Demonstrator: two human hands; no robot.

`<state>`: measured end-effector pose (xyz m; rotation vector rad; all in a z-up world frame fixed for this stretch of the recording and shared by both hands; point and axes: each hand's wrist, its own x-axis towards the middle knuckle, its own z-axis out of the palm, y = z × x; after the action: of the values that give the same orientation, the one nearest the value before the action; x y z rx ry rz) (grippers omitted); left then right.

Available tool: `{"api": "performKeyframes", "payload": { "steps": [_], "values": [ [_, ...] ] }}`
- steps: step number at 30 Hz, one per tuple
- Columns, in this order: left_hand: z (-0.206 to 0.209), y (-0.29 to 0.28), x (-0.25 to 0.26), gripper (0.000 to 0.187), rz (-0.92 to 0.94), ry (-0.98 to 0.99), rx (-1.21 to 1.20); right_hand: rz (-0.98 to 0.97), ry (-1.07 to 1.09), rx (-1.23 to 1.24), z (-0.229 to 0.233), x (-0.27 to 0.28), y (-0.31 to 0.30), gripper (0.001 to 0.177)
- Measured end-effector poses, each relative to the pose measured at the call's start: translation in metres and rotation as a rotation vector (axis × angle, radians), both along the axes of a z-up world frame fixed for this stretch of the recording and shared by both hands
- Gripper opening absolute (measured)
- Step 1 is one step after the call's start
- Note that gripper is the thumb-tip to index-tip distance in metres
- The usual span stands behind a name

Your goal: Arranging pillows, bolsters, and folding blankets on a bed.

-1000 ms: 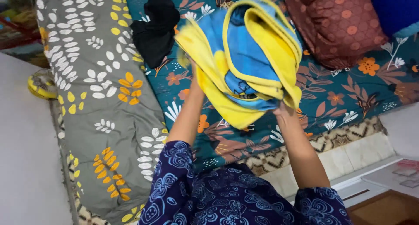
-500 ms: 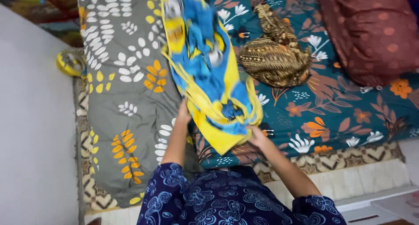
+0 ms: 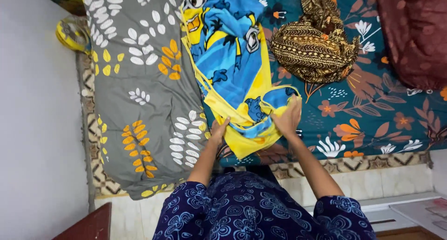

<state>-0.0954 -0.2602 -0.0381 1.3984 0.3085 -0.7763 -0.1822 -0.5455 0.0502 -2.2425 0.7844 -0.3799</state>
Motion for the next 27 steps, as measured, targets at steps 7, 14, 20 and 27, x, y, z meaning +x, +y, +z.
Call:
{"api": "performKeyframes", "payload": {
  "steps": [7, 14, 20, 27],
  "values": [
    [-0.014, -0.013, -0.008, 0.074, 0.225, 0.148, -0.25, 0.655, 0.205, -0.182, 0.084, 0.037, 0.055, 0.124],
    [-0.009, -0.017, 0.002, 0.073, 0.263, 0.258, -0.363, 0.812, 0.357, -0.203, -0.075, 0.054, 0.016, 0.071],
    [0.034, 0.032, 0.014, 0.063, 0.065, 0.282, -0.23, 0.233, -0.079, -0.206, -0.139, 0.067, -0.238, 0.009],
    [0.018, 0.072, -0.002, 0.063, 0.009, 0.165, -0.172, -0.581, -0.417, 0.621, -0.085, -0.033, -0.246, 0.022]
  ]
}}
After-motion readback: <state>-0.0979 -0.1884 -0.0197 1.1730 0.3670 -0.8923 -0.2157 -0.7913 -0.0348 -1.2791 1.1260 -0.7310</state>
